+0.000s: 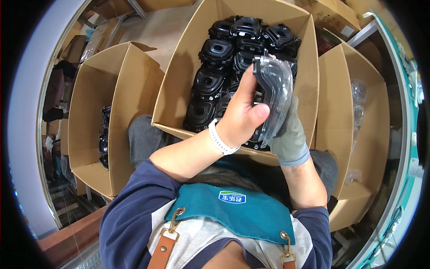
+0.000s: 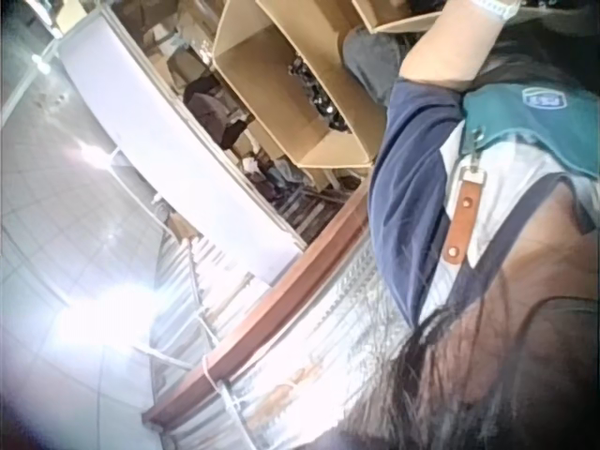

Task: The person sorts plastic automotive lighting components by placing plastic housings and clear lenses into separate cardboard boxes while wearing protective gloves.

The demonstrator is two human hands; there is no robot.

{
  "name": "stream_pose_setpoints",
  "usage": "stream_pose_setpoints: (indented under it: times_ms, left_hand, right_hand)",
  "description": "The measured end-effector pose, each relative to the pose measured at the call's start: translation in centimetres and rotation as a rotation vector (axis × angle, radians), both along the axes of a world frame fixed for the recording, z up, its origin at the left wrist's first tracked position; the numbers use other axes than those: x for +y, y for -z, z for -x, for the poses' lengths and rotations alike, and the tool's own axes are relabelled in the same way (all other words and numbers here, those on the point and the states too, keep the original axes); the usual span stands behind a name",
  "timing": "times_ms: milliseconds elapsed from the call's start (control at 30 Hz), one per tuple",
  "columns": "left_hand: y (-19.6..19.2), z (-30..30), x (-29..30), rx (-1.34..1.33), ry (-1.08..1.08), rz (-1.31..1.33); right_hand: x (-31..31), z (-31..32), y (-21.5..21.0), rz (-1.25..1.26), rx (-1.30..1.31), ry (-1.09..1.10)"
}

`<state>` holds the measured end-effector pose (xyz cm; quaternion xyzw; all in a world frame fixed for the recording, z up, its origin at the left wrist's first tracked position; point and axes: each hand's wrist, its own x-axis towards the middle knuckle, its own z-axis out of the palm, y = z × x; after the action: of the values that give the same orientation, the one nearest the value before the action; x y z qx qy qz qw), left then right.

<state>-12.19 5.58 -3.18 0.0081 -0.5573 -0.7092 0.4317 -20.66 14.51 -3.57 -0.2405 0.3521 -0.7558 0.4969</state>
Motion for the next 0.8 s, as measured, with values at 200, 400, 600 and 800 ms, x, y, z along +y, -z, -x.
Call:
stream_pose_setpoints:
  times_ms: [200,400,600,800]
  left_hand:
    - [-0.1,-1.4,-0.3,-0.338,-0.429,0.202]
    - [-1.3,0.7,0.2,-0.026,-0.260,-0.778]
    - [0.1,1.0,-3.0,0.121,0.054,-0.915]
    - [0.2,0.8,-2.7,0.115,-0.059,-0.953]
  right_hand:
    - [-0.8,1.8,-1.5,0.016,0.522,0.395]
    - [-1.5,0.2,-1.0,0.175,1.053,0.760]
    - [0.0,0.4,0.2,-0.007,0.857,0.611]
    - [1.6,-0.2,0.6,-0.155,0.659,0.337]
